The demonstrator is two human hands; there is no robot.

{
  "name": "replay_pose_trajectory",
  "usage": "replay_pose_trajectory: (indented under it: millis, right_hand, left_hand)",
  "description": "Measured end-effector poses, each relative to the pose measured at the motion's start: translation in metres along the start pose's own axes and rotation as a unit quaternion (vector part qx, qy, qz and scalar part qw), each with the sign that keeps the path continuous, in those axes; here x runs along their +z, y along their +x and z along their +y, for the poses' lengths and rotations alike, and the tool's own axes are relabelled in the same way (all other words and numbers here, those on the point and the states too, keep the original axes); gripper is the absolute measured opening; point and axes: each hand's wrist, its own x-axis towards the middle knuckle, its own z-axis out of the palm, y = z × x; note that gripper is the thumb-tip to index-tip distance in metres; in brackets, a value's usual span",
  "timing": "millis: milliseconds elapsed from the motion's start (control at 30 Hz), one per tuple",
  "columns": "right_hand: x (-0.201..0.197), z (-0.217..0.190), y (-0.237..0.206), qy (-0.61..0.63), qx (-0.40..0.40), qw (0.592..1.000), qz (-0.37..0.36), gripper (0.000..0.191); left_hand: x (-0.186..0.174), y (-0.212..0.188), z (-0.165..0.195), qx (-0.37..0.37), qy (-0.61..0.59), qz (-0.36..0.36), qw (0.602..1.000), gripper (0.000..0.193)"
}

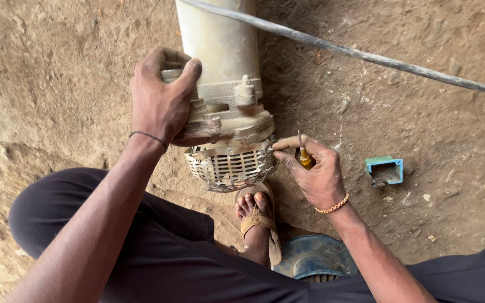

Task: The person sits on the ground and uses a screwdriver to repeatedly pry and adjust the vented housing of a submersible water pump. They rotate the pump to access different sides and continue working on the same area.

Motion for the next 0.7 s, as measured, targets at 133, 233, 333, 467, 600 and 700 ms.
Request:
replay_pose_trajectory:
  millis: [133,233,333,467,600,700]
  right_hand:
    - [0.003,-0.002,0.001,-0.013,0.019,1.0,0.01,0.017]
    - [0.004,-0.004,0.004,-0.054,-0.011,0.998,0.01,0.015]
    - [0.004,-0.007,0.007,-0.026,-0.055,0.998,-0.006,0.023]
    - [0.003,-0.012,0.008,-0.05,-0.095,0.994,-0.005,0.028]
    - [0.007,-0.011,0.005,-0.054,-0.113,0.992,0.003,0.029]
    - [0.011,-0.004,0.006,-0.04,-0.112,0.993,0.009,0.021]
  left_hand:
    - [0.001,0.001,-0.001,-0.018,-0.014,-0.003,1.0,0.031]
    - [0.001,0.001,-0.001,-0.004,0.002,0.008,1.0,0.031]
    - [0.001,0.0,-0.001,0.003,0.002,0.011,1.0,0.029]
    - [0.001,-0.001,0.0,-0.003,-0.004,0.008,1.0,0.028]
    - [0.001,-0.001,-0.001,0.001,-0.017,0.002,1.0,0.027]
    - [0.001,0.001,-0.001,0.012,-0.01,0.004,1.0,0.026]
